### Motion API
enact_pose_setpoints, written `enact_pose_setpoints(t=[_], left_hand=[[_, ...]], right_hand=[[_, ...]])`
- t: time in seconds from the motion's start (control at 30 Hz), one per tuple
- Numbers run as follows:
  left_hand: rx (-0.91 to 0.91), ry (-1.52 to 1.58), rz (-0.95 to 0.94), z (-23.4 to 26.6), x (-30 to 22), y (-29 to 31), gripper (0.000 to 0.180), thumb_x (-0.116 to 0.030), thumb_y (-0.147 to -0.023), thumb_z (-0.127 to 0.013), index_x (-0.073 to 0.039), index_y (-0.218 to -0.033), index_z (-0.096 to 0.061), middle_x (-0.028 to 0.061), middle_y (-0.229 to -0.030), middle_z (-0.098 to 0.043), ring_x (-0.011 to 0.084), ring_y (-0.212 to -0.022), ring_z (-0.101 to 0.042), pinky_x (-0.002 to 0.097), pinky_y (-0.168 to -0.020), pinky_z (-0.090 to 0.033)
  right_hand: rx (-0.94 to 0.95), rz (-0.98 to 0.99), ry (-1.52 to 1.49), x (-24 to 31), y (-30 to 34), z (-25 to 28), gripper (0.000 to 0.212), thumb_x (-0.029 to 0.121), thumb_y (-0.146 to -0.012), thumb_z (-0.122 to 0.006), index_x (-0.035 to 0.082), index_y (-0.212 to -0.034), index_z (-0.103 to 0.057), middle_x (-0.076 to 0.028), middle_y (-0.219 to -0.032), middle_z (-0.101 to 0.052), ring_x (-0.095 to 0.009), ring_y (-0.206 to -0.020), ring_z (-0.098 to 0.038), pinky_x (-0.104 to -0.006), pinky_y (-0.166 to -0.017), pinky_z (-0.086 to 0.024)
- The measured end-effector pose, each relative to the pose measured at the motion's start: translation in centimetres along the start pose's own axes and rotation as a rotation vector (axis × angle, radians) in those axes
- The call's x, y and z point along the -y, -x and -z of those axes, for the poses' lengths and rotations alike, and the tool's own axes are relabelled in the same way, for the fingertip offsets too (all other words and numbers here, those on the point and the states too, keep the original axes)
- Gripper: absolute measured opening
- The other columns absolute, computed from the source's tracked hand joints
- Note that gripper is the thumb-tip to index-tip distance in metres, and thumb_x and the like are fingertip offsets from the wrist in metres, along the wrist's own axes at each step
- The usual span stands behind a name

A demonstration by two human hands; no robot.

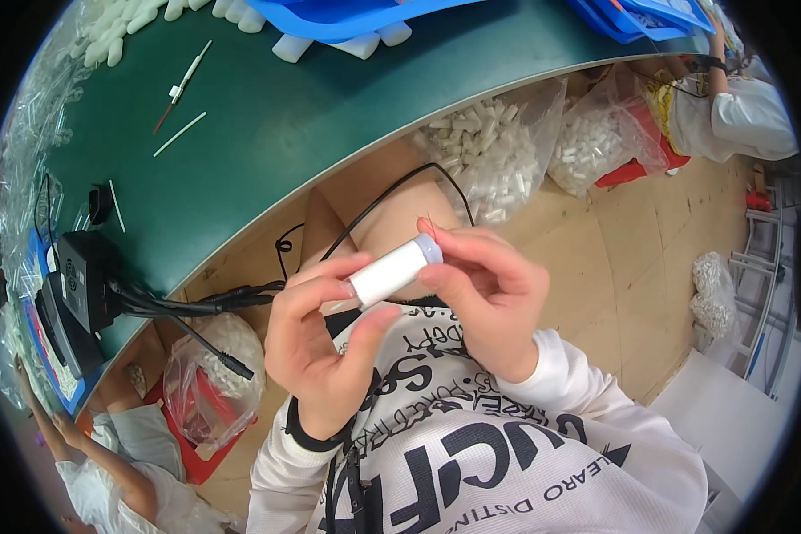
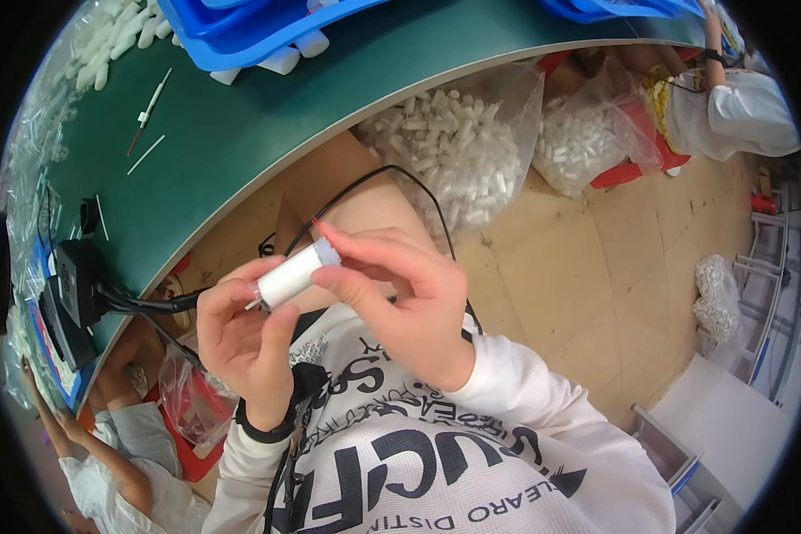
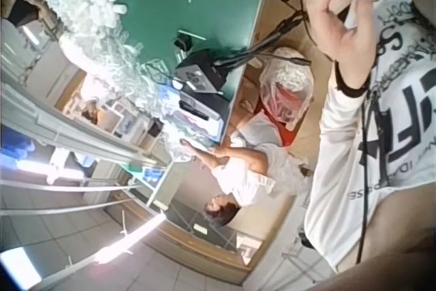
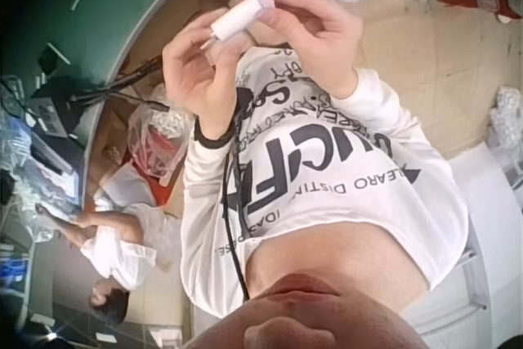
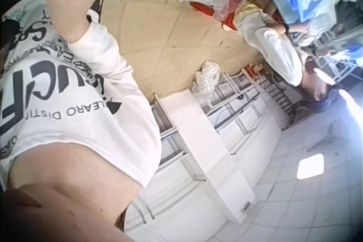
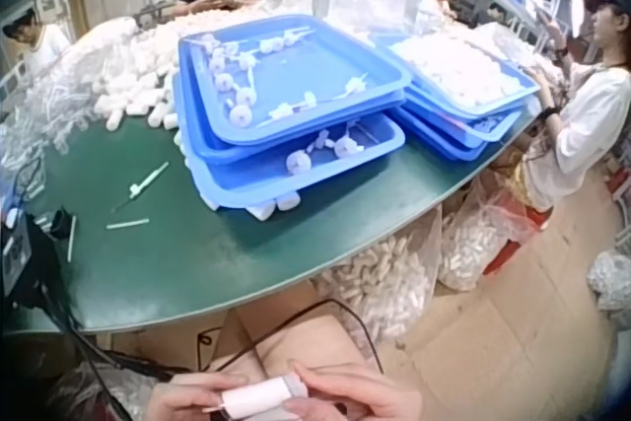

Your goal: The person assembles small white cylindrical components by inserting a clear plastic piece with a red wire into the cylinder. The person handles the parts one at a time, picking them from blue trays and the green table surface, and places the finished units back on the table.

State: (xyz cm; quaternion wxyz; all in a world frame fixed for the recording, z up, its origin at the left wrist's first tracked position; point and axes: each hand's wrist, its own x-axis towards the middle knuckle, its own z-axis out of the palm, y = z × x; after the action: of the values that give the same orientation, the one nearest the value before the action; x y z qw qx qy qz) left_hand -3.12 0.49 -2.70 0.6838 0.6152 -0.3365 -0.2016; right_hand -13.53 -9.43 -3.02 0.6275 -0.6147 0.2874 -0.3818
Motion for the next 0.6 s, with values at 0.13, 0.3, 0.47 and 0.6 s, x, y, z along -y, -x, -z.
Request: enact_pose_setpoints(t=[0.13, 0.3, 0.47, 0.6], left_hand=[[-0.074, -0.098, -0.149, -0.3, 0.2, 0.0, 0.035, 0.004, -0.065, -0.076, 0.002, -0.091, -0.052, 0.0208, -0.094, -0.061, 0.0233, -0.083, -0.061, 0.0317, -0.075, -0.050], [-0.090, -0.124, -0.211, -0.5, 0.5, 0.3, 0.033, 0.003, -0.066, -0.075, 0.002, -0.090, -0.052, 0.0217, -0.095, -0.061, 0.0241, -0.082, -0.062, 0.0316, -0.073, -0.052], [-0.193, 0.086, -0.219, -1.4, 0.4, 0.0, 0.033, 0.003, -0.068, -0.074, 0.000, -0.089, -0.049, 0.0232, -0.097, -0.061, 0.0248, -0.083, -0.062, 0.0322, -0.074, -0.052], [-0.201, 0.038, -0.243, -1.3, 0.9, 0.0, 0.034, 0.001, -0.068, -0.074, -0.001, -0.088, -0.047, 0.0232, -0.095, -0.061, 0.0254, -0.083, -0.061, 0.0318, -0.074, -0.051]], right_hand=[[-0.030, 0.164, 0.195, 0.8, 0.8, -0.3, 0.030, -0.002, -0.072, -0.069, -0.005, -0.101, -0.064, -0.013, -0.091, -0.065, -0.016, -0.075, -0.063, -0.0239, -0.065, -0.050], [-0.030, 0.218, 0.247, 1.1, 1.0, -0.2, 0.030, -0.003, -0.072, -0.069, -0.006, -0.101, -0.063, -0.014, -0.091, -0.065, -0.017, -0.077, -0.064, -0.0246, -0.068, -0.051], [-0.025, 0.123, -0.098, 1.3, 0.6, -0.5, 0.034, -0.006, -0.074, -0.067, -0.007, -0.107, -0.057, -0.015, -0.095, -0.063, -0.019, -0.084, -0.064, -0.0265, -0.075, -0.052], [-0.001, 0.078, -0.169, 1.1, 0.7, -0.6, 0.035, -0.007, -0.075, -0.066, -0.007, -0.108, -0.055, -0.015, -0.099, -0.061, -0.020, -0.087, -0.064, -0.0282, -0.079, -0.052]])
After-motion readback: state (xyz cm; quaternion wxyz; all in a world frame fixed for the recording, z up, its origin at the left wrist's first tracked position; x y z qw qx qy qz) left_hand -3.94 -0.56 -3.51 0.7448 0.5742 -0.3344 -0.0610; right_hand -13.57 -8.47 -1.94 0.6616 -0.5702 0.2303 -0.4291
